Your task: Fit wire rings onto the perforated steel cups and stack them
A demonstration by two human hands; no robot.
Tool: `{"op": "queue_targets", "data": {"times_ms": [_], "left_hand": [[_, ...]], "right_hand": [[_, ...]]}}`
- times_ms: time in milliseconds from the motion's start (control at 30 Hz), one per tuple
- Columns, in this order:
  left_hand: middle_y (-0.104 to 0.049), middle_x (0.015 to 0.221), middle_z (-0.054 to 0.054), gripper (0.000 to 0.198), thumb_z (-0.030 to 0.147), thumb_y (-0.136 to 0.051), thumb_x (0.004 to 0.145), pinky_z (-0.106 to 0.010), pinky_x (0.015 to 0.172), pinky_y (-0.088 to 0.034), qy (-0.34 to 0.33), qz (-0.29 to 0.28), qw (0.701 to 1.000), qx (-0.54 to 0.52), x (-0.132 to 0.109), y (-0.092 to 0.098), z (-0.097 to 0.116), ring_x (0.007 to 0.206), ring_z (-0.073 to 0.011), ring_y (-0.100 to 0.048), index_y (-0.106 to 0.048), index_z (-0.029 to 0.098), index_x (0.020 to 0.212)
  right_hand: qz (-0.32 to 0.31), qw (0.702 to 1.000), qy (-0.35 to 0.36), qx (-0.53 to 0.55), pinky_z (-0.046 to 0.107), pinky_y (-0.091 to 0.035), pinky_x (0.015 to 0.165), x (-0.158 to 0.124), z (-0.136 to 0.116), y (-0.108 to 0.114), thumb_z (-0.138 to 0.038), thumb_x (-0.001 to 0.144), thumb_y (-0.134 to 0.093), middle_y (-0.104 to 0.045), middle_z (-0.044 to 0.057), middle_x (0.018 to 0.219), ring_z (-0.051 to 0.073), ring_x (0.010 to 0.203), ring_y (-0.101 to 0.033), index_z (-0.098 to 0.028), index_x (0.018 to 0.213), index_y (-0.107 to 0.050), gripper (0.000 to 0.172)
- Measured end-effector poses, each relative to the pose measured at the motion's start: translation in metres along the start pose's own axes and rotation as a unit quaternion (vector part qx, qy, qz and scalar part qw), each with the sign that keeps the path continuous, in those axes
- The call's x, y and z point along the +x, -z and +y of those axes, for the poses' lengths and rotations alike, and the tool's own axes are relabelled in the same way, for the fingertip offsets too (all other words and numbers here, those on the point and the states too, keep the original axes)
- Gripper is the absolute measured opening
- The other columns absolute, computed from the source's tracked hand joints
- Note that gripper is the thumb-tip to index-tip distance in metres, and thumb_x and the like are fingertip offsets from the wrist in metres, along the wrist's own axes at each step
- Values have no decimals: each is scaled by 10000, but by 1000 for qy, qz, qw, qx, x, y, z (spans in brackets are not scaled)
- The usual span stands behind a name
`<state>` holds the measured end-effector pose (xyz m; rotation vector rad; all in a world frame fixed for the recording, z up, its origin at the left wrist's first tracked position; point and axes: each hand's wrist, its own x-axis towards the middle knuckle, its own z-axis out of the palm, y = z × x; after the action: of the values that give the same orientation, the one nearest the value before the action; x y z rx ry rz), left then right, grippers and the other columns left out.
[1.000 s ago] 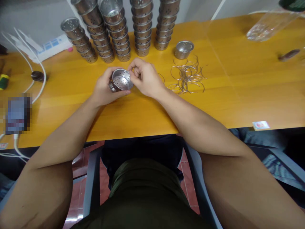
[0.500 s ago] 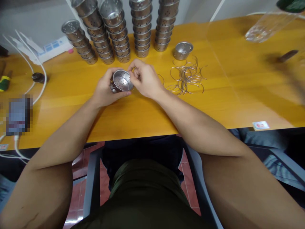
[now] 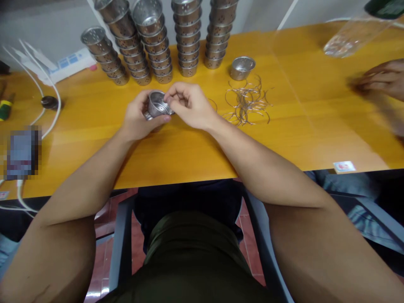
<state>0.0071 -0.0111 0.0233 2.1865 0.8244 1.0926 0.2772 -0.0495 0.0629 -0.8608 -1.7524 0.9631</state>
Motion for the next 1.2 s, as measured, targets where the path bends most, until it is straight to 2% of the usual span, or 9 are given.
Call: {"op": "queue_targets", "data": {"times_ms": [133, 200, 367, 467, 533, 667, 867, 1067, 1200], "left_hand": [[-890, 1294, -103, 887, 965, -1036, 976, -669, 1242, -786, 27, 9, 999, -37, 2, 1, -5, 1342, -421, -923, -807, 299, 1515], [-883, 1282, -99, 875, 995, -1007, 982, -666, 1228, -792, 28, 4, 998, -47, 3, 2, -5, 1340, -419, -924, -816, 307, 1488], [-895, 1396, -124, 1033, 1005, -1101, 849, -662, 1189, -808, 17, -14, 999, -47, 3, 6, -6, 1377, -445, -915, -802, 297, 1539], [-899, 1423, -146, 1059, 967, -1122, 845, -681, 1193, -803, 22, -11, 999, -21, 1, 8, -6, 1426, -463, -901, -793, 282, 1584], [-900, 1458, -147, 1069, 957, -1097, 883, -711, 1260, -768, 27, -18, 999, -2, 0, 9, -3, 1514, -469, -866, -759, 287, 1643], [-891, 1569, -103, 1020, 982, -879, 1092, -744, 1420, -654, 34, -61, 997, 29, -3, 12, 3, 1684, -411, -757, -608, 299, 1800], [-893, 1574, -130, 1135, 999, -1093, 841, -727, 1292, -758, 9, -19, 999, -24, 1, 9, -4, 1471, -446, -876, -739, 315, 1674], [-885, 1625, -134, 1065, 908, -1108, 888, -716, 1351, -733, 7, -20, 1000, 5, -1, 12, 12, 1515, -444, -863, -741, 314, 1691], [-877, 1633, -134, 1080, 939, -1077, 904, -717, 1361, -714, 5, -35, 999, 16, -2, 14, 16, 1511, -434, -856, -708, 310, 1700]], "right_hand": [[-94, 993, 24, 73, 328, -563, 620, 0, -8, 13, -944, 1034, -1018, -654, -3, 828, 177, 718, -596, -276, 1094, -786, 710], [-110, 989, 28, 92, 324, -543, 593, 0, -10, 15, -968, 966, -1063, -644, -16, 802, 165, 679, -580, -276, 1057, -765, 759], [-91, 992, -15, 88, 342, -566, 582, -1, -14, 11, -918, 927, -1124, -645, -14, 790, 188, 676, -613, -294, 1033, -729, 746], [-84, 993, -14, 87, 352, -587, 595, -2, -13, 10, -916, 920, -1130, -650, -9, 810, 193, 681, -625, -297, 1040, -728, 747], [-80, 993, -12, 84, 359, -606, 609, -3, -12, 9, -934, 916, -1121, -643, -8, 811, 201, 695, -636, -301, 1044, -731, 755], [-73, 994, -4, 78, 371, -652, 646, -3, -10, 8, -947, 952, -1087, -624, -7, 803, 216, 731, -665, -301, 1056, -745, 738], [-76, 994, -12, 84, 350, -664, 652, -5, -15, 6, -864, 955, -1136, -648, -5, 814, 195, 728, -649, -281, 1062, -777, 693], [-91, 988, 15, 122, 309, -593, 583, -3, -18, 7, -839, 911, -1177, -645, -26, 728, 167, 661, -599, -261, 1000, -828, 681], [-108, 987, 17, 114, 326, -628, 621, -2, -13, 9, -870, 928, -1152, -688, -3, 779, 178, 693, -639, -254, 1029, -857, 690]]}}
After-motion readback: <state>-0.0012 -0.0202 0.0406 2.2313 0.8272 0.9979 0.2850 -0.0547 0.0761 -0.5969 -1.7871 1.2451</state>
